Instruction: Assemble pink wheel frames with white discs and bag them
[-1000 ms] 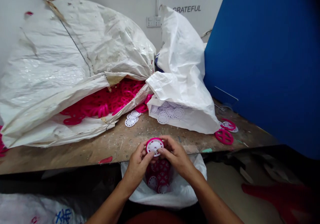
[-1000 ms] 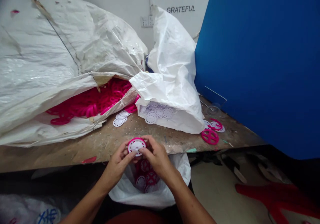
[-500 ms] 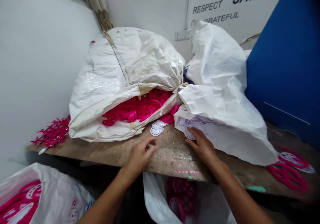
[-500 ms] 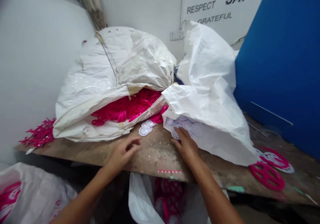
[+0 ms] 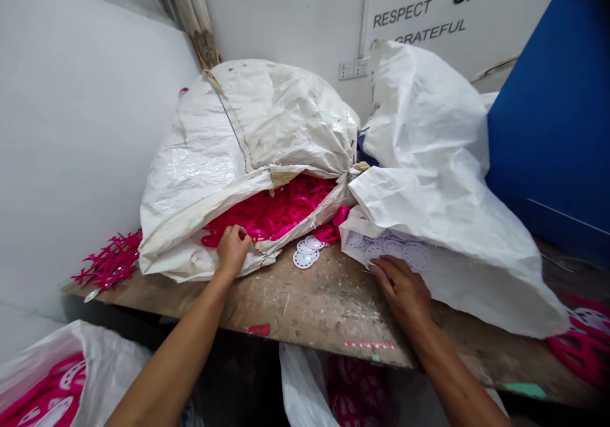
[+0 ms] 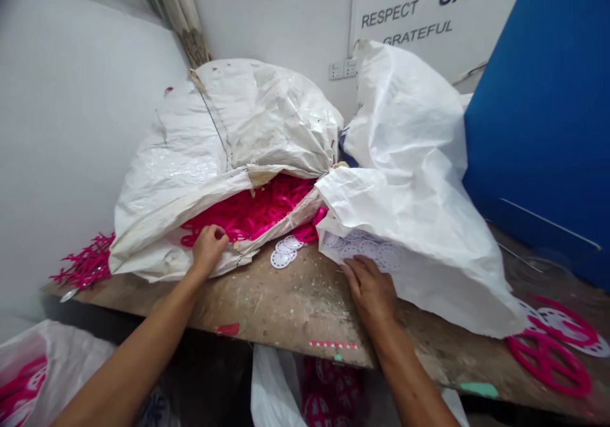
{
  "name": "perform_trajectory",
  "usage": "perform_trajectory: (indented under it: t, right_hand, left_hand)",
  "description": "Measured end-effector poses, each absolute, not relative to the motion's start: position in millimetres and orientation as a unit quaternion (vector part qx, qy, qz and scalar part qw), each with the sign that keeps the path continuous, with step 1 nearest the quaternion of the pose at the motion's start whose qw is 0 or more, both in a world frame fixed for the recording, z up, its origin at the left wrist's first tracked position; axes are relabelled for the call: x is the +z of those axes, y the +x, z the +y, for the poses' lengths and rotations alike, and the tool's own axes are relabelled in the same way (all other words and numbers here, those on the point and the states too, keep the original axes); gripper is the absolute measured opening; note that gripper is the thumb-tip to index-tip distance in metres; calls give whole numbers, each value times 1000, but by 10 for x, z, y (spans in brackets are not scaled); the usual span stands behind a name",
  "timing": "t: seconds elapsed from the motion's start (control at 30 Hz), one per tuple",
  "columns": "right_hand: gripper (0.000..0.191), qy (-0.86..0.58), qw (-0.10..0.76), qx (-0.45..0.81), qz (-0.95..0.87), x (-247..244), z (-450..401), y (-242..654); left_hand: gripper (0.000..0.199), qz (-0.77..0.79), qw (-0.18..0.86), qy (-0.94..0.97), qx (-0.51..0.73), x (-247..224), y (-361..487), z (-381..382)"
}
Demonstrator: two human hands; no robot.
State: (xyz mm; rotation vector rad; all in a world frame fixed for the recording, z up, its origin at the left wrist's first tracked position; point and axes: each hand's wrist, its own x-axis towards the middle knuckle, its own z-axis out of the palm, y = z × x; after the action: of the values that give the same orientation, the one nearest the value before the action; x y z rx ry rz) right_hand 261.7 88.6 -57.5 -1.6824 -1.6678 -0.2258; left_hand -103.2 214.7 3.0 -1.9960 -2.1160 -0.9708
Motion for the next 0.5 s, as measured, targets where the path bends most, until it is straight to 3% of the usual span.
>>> perform_trajectory:
  t: [0.13,0.4,0.5]
  right_hand:
    - [44,-669,410,-136,-605,-503,837,2620]
    - [41,-649,449,-77,-609,-478,762,2647]
    - [44,-645,458,-61,-608,-486,768,2640]
  left_hand:
    - [11,-699,19,-633,-332,3,-1206,2048]
    - [29,-596,-38,-718,-357,129,-1035,1910]
    - [21,-570,-85,-734,-359,144,-956,1964]
